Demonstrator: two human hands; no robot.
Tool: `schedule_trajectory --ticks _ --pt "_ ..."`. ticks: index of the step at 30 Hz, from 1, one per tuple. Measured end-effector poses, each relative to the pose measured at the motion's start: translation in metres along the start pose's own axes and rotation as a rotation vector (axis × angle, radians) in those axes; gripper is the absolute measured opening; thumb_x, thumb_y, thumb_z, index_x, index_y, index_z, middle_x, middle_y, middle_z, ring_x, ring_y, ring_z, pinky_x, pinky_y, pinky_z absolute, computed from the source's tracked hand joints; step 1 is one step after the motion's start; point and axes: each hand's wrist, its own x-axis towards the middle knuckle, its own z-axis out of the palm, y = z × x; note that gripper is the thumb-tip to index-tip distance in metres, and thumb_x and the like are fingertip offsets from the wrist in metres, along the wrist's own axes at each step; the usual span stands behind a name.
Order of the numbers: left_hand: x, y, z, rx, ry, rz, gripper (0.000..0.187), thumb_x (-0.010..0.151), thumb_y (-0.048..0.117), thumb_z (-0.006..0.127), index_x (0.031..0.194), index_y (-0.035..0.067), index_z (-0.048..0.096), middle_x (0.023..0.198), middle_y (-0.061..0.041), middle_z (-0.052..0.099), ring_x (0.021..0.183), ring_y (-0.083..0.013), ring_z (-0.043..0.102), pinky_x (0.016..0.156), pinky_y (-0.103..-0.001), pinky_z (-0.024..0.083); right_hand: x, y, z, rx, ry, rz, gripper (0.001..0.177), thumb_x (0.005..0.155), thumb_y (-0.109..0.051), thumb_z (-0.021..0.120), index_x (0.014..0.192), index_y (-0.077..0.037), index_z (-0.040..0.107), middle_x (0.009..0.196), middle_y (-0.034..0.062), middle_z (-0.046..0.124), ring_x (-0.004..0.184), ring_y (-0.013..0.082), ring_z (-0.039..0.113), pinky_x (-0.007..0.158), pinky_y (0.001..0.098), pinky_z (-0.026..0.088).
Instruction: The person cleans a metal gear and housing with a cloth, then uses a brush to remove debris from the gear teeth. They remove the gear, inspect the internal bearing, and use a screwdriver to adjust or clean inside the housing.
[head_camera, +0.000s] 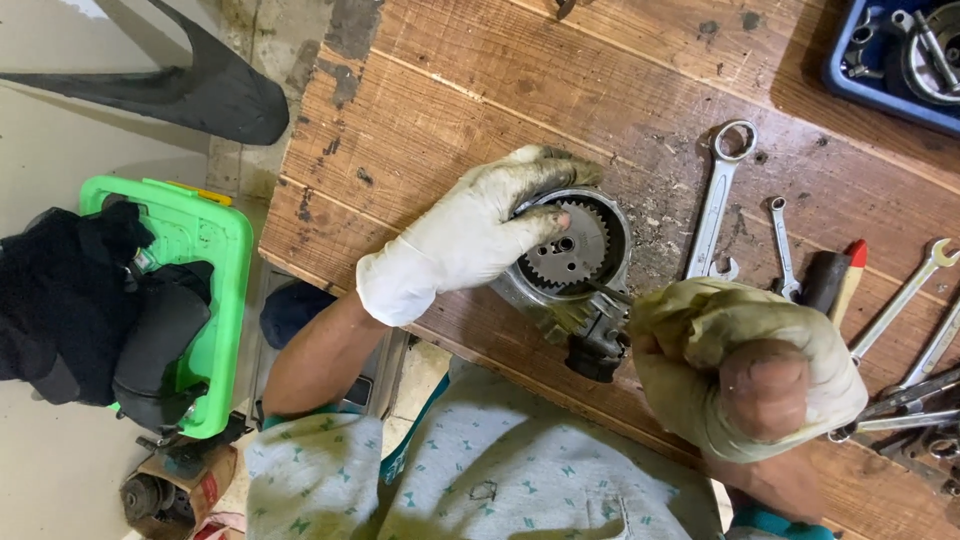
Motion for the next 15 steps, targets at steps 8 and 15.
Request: schedule_trajectory --ticks 8,15 --pt "0.001 0.003 0.0 0.021 0.007 -0.012 0.04 0.098 0.019 0.06 0.137 0.015 0.061 0.133 -0.011 0.066 0.125 -0.0286 0.062 0.11 -0.044 0.044 -0.014 -0.022 0.042 -0.385 -0.148 -0.633 0.05 0.098 -0.035 0.059 0.065 -0.002 0.042 0.065 0.0158 0.049 0.074 0.0311 0.066 0.066 0.042 0.065" --pt "0.001 0.005 0.001 0.052 0.016 -0.016 0.041 0.098 0.022 0.058 0.139 0.018 0.061 0.129 -0.01 0.066 0.122 -0.0285 0.064 0.109 -0.044 0.045 -0.009 -0.017 0.039 -0.472 -0.134 -0.737 0.035 0.088 -0.011 0.065 0.064 -0.003 0.04 0.064 0.0136 0.048 0.067 0.0274 0.063 0.064 0.0358 0.061"
